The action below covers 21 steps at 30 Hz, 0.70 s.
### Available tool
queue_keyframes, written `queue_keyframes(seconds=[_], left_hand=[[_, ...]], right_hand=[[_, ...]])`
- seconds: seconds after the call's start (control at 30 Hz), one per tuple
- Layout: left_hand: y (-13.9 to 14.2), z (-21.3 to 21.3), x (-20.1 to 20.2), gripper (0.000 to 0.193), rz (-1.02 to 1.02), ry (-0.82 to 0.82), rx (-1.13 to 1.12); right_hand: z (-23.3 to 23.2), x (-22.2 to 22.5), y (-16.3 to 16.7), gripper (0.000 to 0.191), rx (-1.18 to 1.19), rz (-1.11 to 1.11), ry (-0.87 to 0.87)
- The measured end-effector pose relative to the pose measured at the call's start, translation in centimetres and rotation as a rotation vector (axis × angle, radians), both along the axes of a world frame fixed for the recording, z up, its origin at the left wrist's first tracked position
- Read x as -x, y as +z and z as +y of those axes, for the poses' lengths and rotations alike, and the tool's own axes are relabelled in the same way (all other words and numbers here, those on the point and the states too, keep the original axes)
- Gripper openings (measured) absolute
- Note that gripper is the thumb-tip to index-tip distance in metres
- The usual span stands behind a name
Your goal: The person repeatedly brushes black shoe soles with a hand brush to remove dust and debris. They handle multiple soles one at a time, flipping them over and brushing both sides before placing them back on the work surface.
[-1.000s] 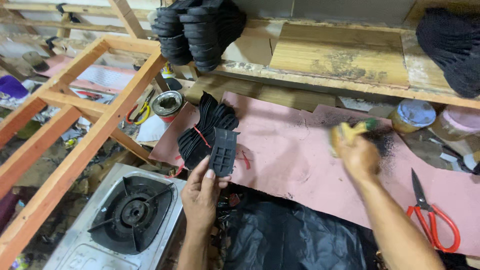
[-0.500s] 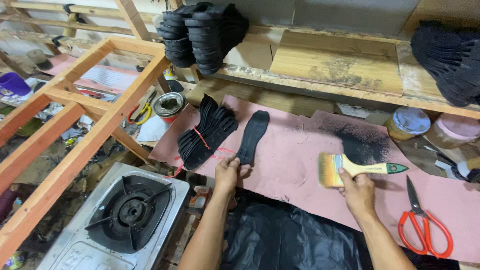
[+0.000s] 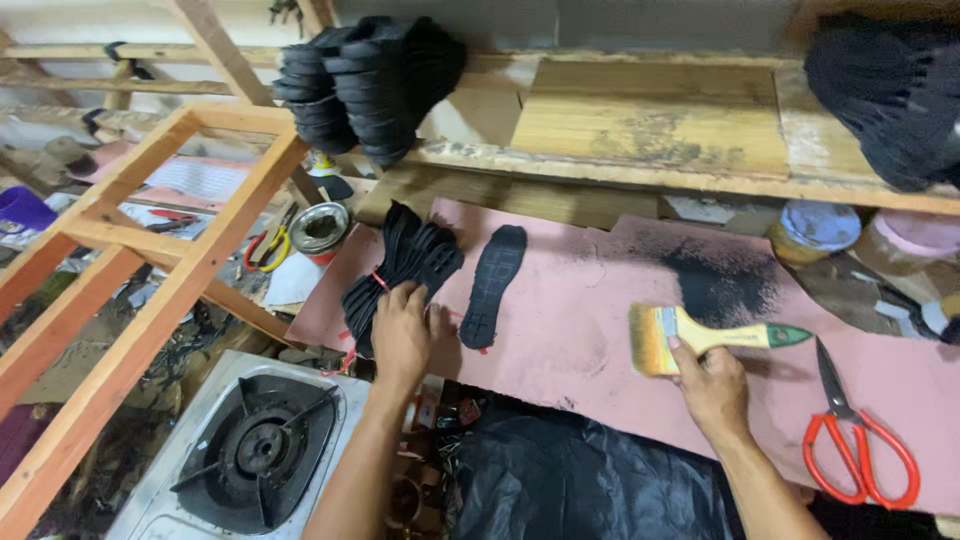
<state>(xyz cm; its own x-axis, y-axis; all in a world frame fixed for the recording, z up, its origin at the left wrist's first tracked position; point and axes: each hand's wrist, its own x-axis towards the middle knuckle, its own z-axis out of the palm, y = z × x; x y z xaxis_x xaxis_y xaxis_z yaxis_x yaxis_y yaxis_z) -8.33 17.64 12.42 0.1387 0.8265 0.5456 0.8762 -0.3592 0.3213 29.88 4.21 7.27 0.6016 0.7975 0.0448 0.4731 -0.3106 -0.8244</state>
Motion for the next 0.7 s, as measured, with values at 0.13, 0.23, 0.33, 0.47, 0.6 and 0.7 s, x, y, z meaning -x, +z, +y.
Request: queue_keyframes(seconds=[0.13,0.23,0.33,0.47,0.6,0.7], left_hand=[[-0.4,4.5,-0.9,0.045,0.267,-0.102,-0.025],[-0.1,7.4,-2.6,0.051,0.466,-0.074,-0.039],[0.6,8.3,-3.8,0.053,0.581,-0.083,-0.045],[0.4,7.2,-4.1,0.053,0.631,-0.142,-0.084],[2.4,5.9,-4.7,0.055,0.581,-0.195,0.128],[5.8,4.2,-4.8,0.019,0.349,-0.199,0.052]], right_hand=[[0.0,0.3,-0.1,0.045,0.022,0.008,-0.023],[0.0,0.3,-0.3,0.047,0.0,-0.014,-0.028],[0.0,0.3,-0.2,0.049,0.005,-0.056,-0.018],[-0.1,0.5,0.4,0.051,0.055,-0.063,-0.011],[-0.4,0.8,1.0,0.049,-0.008,-0.079,0.012],[-0.4,0.7,1.2,0.05,0.027,-0.073,0.0]])
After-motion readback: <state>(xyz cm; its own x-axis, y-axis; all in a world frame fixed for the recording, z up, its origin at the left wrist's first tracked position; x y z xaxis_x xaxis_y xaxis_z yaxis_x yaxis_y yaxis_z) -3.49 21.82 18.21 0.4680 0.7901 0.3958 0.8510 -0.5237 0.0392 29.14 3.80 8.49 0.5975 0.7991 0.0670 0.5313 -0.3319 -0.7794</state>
